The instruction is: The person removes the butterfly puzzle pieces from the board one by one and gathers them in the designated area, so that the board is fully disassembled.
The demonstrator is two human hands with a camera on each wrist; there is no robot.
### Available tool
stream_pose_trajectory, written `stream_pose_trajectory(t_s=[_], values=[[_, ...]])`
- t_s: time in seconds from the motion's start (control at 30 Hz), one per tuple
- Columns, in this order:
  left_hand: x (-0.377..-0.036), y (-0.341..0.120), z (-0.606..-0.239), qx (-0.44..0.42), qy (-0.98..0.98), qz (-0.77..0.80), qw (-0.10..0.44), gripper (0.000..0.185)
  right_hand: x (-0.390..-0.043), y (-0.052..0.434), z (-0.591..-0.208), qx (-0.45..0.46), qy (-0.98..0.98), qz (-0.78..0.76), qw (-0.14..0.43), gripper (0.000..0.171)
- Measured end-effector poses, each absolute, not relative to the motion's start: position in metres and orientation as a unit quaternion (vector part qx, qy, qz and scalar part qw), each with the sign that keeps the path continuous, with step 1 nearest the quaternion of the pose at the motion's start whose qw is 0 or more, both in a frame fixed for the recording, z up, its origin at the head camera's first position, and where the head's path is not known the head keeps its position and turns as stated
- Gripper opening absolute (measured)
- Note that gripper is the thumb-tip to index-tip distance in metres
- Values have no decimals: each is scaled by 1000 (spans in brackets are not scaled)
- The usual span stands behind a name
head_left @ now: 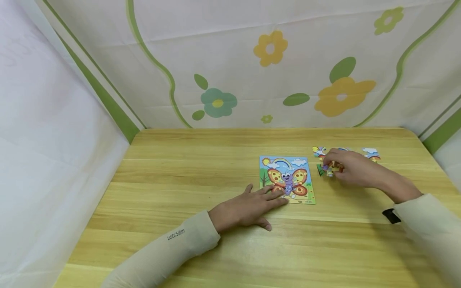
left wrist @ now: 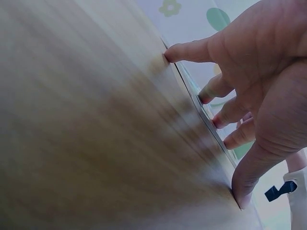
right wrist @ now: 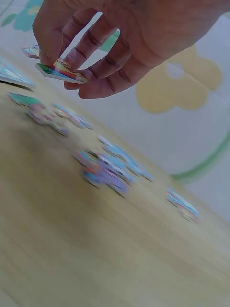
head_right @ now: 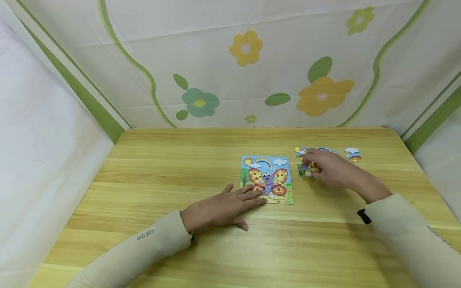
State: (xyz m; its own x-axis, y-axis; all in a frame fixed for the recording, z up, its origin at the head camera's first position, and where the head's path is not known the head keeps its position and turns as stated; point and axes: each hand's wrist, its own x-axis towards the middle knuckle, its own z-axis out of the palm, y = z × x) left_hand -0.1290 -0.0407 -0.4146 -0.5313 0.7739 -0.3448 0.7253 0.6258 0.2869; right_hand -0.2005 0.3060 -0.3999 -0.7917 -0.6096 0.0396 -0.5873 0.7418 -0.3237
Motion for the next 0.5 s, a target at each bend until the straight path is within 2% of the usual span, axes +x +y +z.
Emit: stream_pose_trajectory(t_s=[0.5], values=[[-129, -41, -414, 431, 872, 57, 225, 86, -200, 379, -410, -278, 950, -143, 4, 38]])
